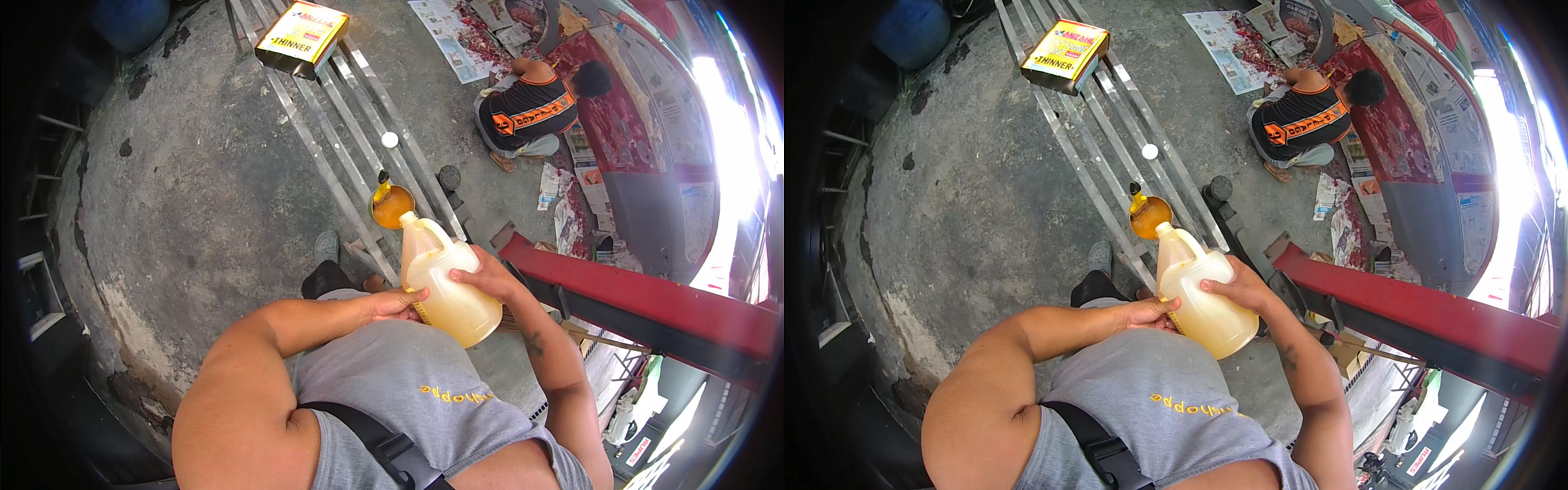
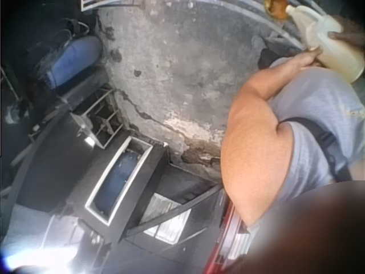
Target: The person pours liquid from a yellow jug into a paint can, then uses a brush to apply red paint to the hood of a car. The person holds the can in one hand and paints with the other.
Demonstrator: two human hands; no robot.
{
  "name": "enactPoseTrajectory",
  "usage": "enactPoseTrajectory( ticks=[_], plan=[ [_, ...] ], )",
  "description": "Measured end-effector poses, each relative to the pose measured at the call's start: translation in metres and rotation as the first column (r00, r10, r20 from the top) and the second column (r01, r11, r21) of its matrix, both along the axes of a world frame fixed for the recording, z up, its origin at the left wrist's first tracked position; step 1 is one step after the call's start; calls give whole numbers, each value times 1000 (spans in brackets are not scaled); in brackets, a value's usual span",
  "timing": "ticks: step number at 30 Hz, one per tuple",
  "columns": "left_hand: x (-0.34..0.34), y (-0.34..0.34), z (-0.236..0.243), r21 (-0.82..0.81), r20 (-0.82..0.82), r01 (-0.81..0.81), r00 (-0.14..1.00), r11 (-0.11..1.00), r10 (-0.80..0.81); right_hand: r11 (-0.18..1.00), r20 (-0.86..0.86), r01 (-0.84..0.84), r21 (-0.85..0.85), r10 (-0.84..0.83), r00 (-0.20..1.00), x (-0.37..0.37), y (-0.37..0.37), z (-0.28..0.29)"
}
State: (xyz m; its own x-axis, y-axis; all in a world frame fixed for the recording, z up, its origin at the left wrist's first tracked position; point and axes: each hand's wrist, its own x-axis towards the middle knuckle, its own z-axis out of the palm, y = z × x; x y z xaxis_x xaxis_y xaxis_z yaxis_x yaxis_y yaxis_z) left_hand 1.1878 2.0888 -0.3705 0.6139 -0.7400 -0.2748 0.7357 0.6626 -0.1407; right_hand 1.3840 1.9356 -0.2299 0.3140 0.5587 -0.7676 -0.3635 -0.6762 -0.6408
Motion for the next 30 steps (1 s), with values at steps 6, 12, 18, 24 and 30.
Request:
enactPoseTrajectory(
  ticks=[6, 12, 18, 24, 30],
  plan=[
    [-1, -1, 1, 20, -2, -5, 1000, 1000, 5, 996, 58, 3, -88, 2, 998, -1, 5, 12],
    [0, -1, 3, 53, 12, -25, 1000, 998, 24, 997, 57, 32, -69, -28, 998, -2, -2, 5],
    [4, -1, 6, 189, 61, -54, 997, 981, 44, 992, 40, 44, 116, -49, 998, 0, -18, -12],
    [8, 7, 19, 359, 62, -80, 996, 930, 62, 983, 55, 77, 166, -87, 995, -5, -32, -25],
    [22, 17, 38, 700, 457, -390, 888, 599, 45, 981, 284, -10, 192, -46, 958, -24, -48, -17]
  ],
)
